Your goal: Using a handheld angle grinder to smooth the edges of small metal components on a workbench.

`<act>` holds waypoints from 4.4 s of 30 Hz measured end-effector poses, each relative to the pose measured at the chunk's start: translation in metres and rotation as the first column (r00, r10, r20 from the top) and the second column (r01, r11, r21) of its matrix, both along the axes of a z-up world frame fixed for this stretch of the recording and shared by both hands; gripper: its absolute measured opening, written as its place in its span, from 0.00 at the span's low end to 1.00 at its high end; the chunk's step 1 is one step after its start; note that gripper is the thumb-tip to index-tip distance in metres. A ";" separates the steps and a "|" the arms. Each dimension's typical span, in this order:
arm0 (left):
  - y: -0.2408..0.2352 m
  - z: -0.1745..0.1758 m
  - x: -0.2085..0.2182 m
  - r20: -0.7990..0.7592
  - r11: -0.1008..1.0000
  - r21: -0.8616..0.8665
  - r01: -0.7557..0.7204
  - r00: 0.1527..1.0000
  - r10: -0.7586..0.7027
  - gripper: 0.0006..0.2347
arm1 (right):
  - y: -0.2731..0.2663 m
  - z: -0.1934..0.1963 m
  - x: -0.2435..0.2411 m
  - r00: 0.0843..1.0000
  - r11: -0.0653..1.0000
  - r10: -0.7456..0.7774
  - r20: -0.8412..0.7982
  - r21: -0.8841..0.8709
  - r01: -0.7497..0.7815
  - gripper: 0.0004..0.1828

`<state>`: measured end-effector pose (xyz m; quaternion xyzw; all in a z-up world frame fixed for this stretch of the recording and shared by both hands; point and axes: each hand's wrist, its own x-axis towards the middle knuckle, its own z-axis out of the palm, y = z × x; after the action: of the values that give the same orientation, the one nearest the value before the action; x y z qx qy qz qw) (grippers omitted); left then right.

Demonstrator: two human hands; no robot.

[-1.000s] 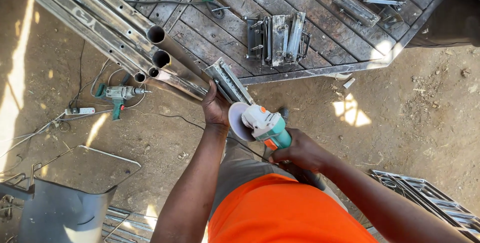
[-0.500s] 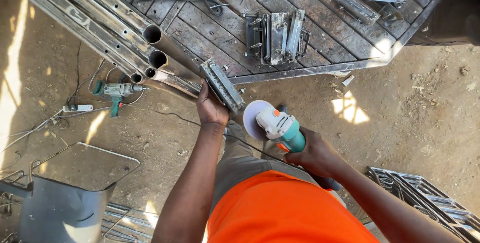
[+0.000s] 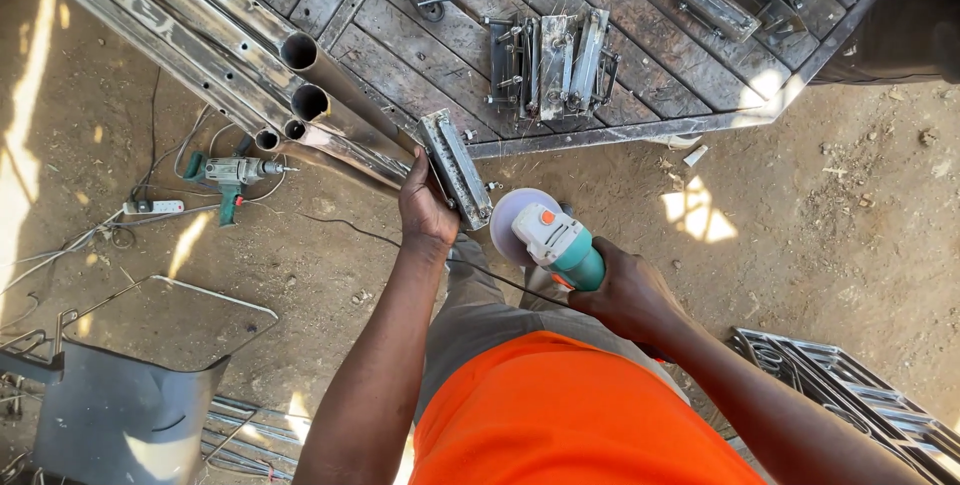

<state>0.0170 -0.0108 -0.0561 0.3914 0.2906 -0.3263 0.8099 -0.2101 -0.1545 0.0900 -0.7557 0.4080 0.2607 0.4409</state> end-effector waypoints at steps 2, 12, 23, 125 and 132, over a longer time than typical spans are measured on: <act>-0.002 0.002 -0.003 0.004 1.000 0.003 0.003 1.000 -0.003 0.14 | 0.001 0.005 0.004 1.000 1.000 0.011 -0.006 -0.004 -0.011 0.37; 0.001 0.007 -0.006 -0.026 0.999 0.045 0.016 1.000 -0.015 0.13 | 0.005 -0.001 0.000 0.999 0.999 0.006 -0.040 0.035 -0.005 0.37; 0.008 -0.001 -0.004 -0.055 0.999 0.046 0.003 0.998 0.000 0.14 | 0.009 -0.006 -0.002 0.997 0.999 0.024 -0.069 0.043 -0.021 0.39; 0.032 0.041 -0.029 -0.272 0.749 0.109 0.654 0.744 -0.610 0.07 | -0.035 -0.018 0.017 0.990 0.976 0.065 0.128 -0.213 -0.036 0.27; 0.020 0.027 -0.025 -0.265 0.825 0.077 0.560 0.809 -0.525 0.07 | -0.027 0.012 0.021 0.978 0.990 -0.135 0.160 -0.026 0.141 0.30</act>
<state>-0.0081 0.0097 -0.0292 0.4773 0.2828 -0.5649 0.6108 -0.1886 -0.1815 0.1021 -0.7520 0.4279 0.1612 0.4748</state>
